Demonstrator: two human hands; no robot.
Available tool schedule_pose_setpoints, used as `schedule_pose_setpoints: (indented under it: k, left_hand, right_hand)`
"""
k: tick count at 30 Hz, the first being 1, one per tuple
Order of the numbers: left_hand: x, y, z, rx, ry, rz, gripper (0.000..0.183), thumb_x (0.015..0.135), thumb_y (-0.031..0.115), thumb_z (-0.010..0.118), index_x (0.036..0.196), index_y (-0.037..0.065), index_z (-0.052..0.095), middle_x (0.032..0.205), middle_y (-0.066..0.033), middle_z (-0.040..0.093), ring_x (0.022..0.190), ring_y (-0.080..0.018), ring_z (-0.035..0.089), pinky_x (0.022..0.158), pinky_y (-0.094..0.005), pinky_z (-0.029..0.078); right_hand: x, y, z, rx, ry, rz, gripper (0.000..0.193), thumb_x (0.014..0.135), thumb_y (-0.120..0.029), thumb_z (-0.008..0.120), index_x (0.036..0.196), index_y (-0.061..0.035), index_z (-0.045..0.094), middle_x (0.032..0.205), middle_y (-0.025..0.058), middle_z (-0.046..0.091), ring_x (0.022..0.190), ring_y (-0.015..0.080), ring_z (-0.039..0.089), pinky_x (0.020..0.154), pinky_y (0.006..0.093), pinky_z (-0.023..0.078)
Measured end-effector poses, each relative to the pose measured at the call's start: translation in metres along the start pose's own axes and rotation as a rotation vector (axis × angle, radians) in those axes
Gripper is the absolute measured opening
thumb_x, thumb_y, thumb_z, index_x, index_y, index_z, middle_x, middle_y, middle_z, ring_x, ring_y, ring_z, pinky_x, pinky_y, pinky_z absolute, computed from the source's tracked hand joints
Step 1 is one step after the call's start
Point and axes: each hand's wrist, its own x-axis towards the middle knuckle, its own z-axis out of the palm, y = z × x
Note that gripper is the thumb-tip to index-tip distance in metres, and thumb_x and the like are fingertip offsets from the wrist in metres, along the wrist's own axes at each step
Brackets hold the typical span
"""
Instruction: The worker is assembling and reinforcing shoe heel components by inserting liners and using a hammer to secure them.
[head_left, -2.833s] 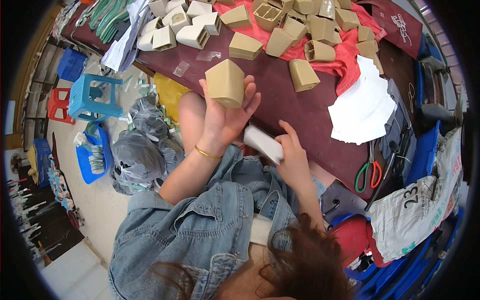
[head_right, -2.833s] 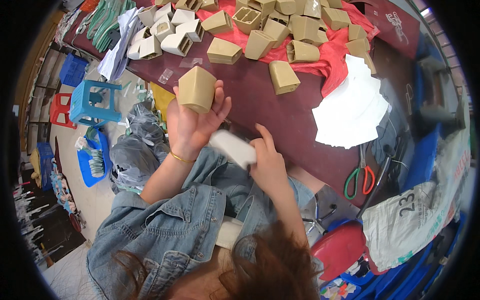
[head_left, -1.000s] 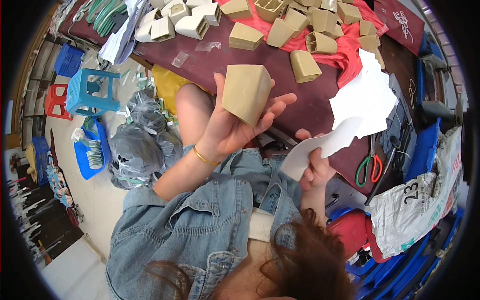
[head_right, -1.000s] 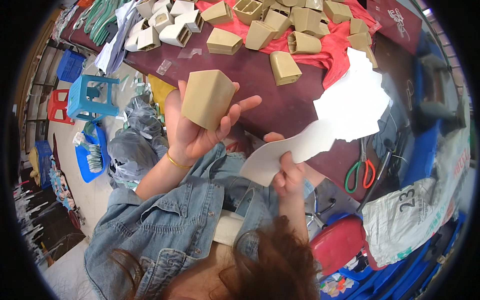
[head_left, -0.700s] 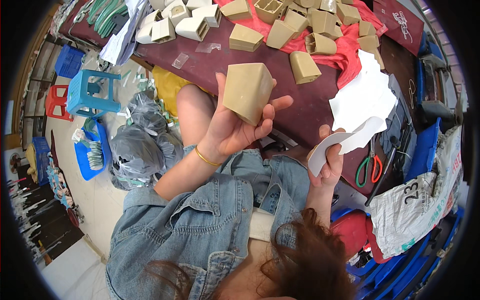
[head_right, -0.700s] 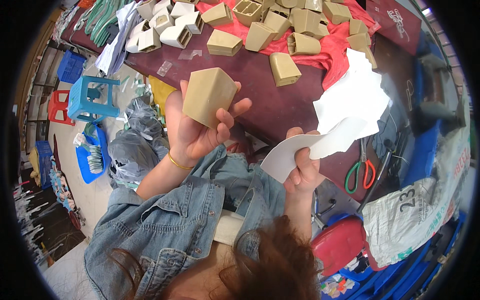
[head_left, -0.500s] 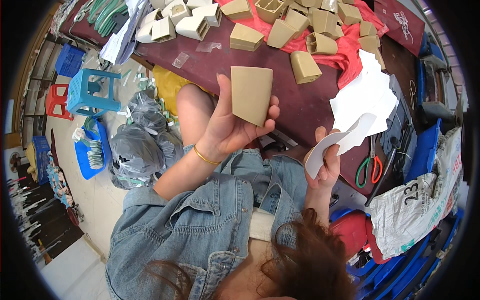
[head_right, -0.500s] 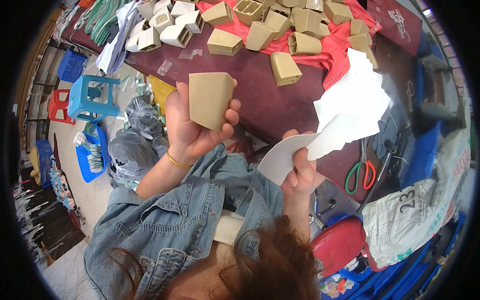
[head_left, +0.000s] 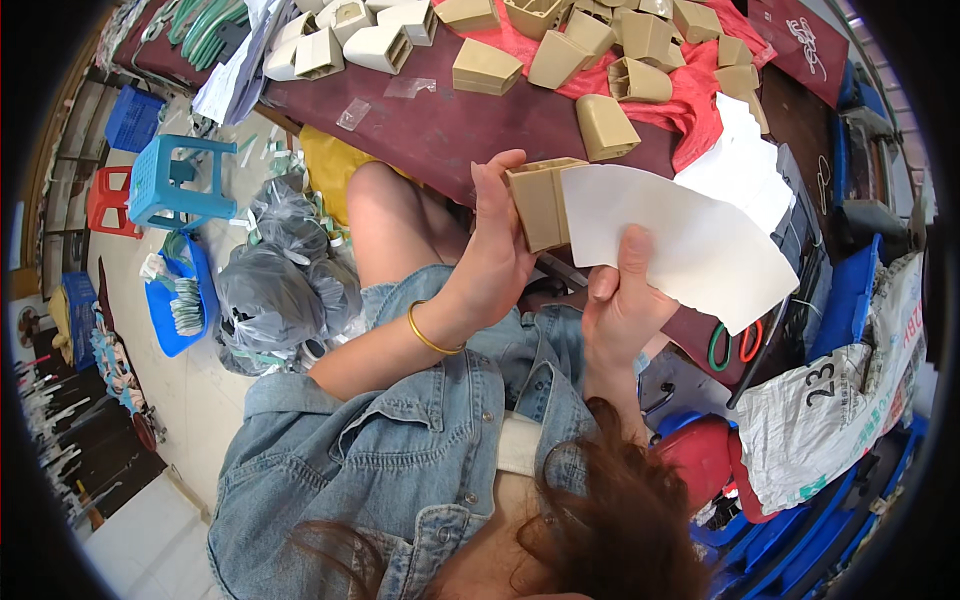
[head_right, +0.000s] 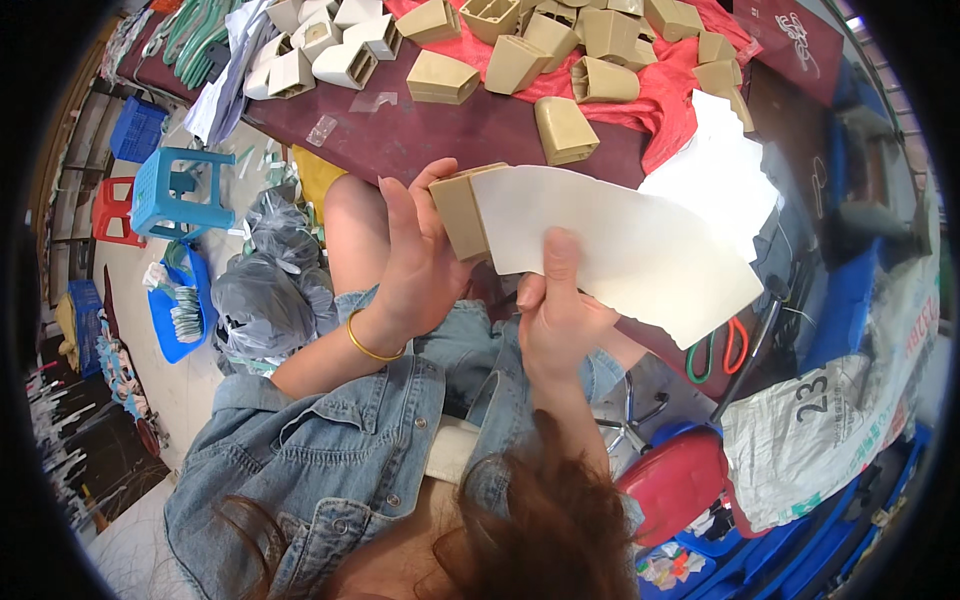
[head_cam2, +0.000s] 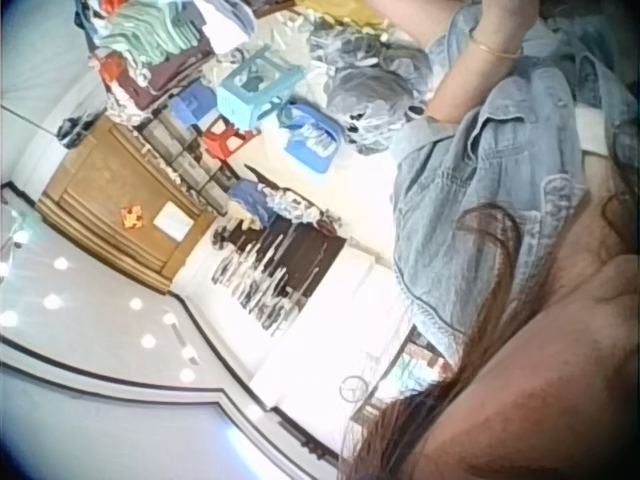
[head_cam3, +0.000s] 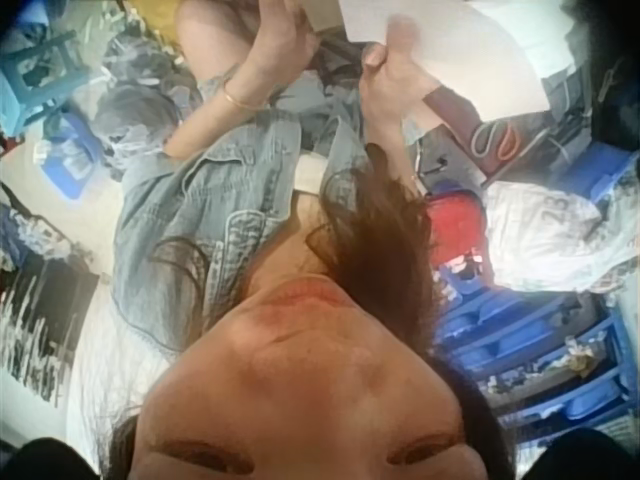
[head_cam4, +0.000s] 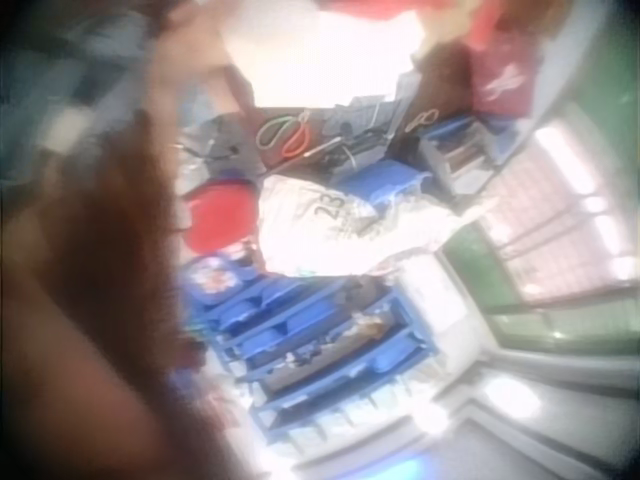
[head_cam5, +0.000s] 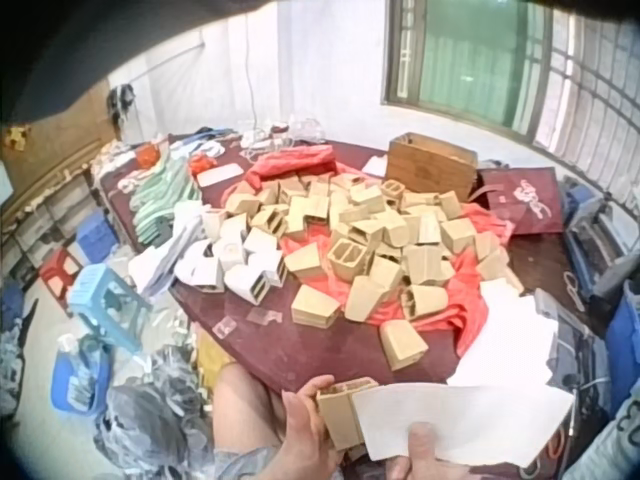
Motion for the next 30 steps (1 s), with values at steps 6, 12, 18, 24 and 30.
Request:
schedule_pose_setpoints:
  k: [6,12,18,24,30]
  left_hand:
    - [0.0,0.0,0.001,-0.015,-0.019,-0.01,0.078,0.085,0.075,0.023,0.133,0.013,0.02,0.131,-0.0097,0.039,0.121,-0.024,0.041,0.1,-0.0412,0.035]
    - [-0.002,-0.003,0.003,-0.029,-0.015,-0.028,0.074,0.086,0.074,0.025,0.131,0.015,0.022,0.127,-0.0072,0.041,0.12,-0.022,0.042,0.099,-0.0407,0.036]
    - [-0.004,-0.003,0.002,-0.034,-0.03,-0.046,0.072,0.086,0.073,0.024,0.131,0.016,0.023,0.127,-0.0054,0.04,0.119,-0.0214,0.042,0.099,-0.0405,0.037]
    - [-0.006,-0.009,0.003,0.084,-0.056,0.014,0.061,0.092,0.025,0.058,0.133,0.013,0.013,0.124,-0.0098,0.037,0.112,-0.0179,0.043,0.096,-0.0325,0.04]
    - [-0.003,-0.006,-0.006,0.061,-0.107,0.018,0.069,0.085,0.006,0.062,0.133,0.013,0.014,0.124,-0.0098,0.037,0.114,-0.0182,0.043,0.096,-0.032,0.041]
  right_hand:
    - [0.001,0.003,-0.003,-0.005,-0.023,-0.018,0.026,0.088,-0.006,0.062,0.11,0.0004,0.051,0.089,0.009,0.061,0.045,0.0062,0.044,0.036,0.0187,0.036]
    - [0.002,0.005,-0.003,-0.001,-0.036,-0.029,0.026,0.088,-0.006,0.062,0.11,0.0007,0.051,0.091,0.0097,0.061,0.047,0.006,0.045,0.037,0.0183,0.036]
    - [0.003,0.006,-0.001,-0.017,0.032,-0.027,0.026,0.088,-0.006,0.062,0.11,0.0008,0.051,0.091,0.009,0.061,0.046,0.0054,0.044,0.037,0.0176,0.035]
    - [-0.001,0.009,-0.001,-0.085,0.035,-0.037,0.024,0.087,-0.009,0.065,0.106,-0.0011,0.054,0.089,0.0066,0.061,0.048,0.0053,0.043,0.037,0.0177,0.032]
    - [0.011,0.01,-0.021,-0.076,0.105,-0.154,0.034,0.091,-0.011,0.059,0.121,-0.0006,0.047,0.111,0.011,0.058,0.088,0.0148,0.061,0.071,0.0264,0.053]
